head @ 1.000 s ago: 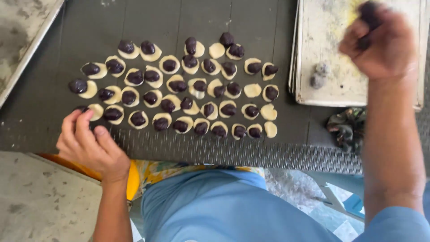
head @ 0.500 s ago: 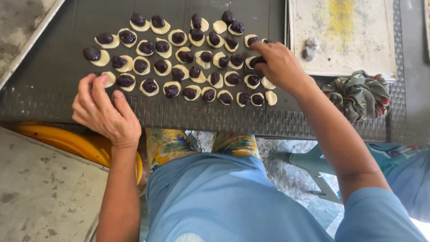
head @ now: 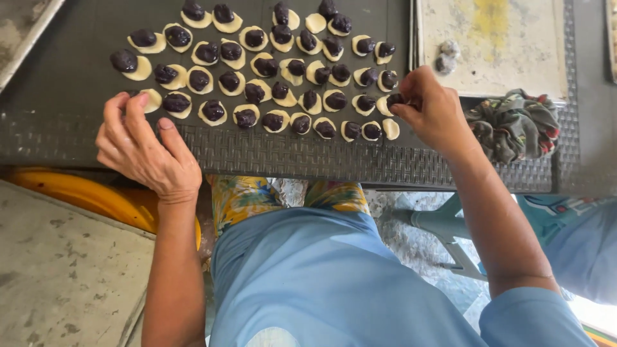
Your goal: Placing filling on small dough circles and folding them into shapes on a work surface.
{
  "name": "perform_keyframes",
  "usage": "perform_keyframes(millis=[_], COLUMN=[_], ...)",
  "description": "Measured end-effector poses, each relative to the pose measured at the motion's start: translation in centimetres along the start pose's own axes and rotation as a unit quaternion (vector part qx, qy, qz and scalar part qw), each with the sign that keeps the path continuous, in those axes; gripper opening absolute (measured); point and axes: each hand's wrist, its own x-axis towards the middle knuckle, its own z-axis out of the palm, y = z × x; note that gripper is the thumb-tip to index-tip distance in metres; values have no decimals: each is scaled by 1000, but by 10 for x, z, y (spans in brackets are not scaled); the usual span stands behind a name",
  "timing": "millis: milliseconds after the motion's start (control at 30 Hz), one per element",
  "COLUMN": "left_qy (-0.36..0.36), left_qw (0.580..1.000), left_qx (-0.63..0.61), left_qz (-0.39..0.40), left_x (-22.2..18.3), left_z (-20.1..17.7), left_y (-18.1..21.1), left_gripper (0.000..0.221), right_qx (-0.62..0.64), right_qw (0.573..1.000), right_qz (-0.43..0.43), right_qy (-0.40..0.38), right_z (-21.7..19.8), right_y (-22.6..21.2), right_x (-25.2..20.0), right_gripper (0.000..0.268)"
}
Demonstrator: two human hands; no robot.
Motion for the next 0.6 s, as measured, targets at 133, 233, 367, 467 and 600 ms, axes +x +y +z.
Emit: perform_keyframes(millis=[133, 233, 367, 467, 600], left_qy=[-17, -20, -33, -73, -82], left_qw=[1000, 1000, 999, 992, 973], left_qx=[-1, 3, -2, -94, -214], left_qz=[-15, -16, -4, -31, 41], left_x=[-3, -2, 0, 16, 53], left_z=[3, 3, -2, -3, 6], left_y=[-3, -1, 1, 4, 33], left_gripper=[52, 54, 54, 57, 29], right_qx=[-82, -10, 31, 195, 150], right_qw=[974, 996, 990, 973, 952], right_qz=[-193, -82, -94, -41, -153], right_qy=[86, 28, 98, 117, 219], right_z=[32, 3, -5, 4, 31], right_y=[46, 5, 30, 30, 31], right_x=[14, 2, -16, -31, -35], right_gripper=[15, 14, 25, 27, 28])
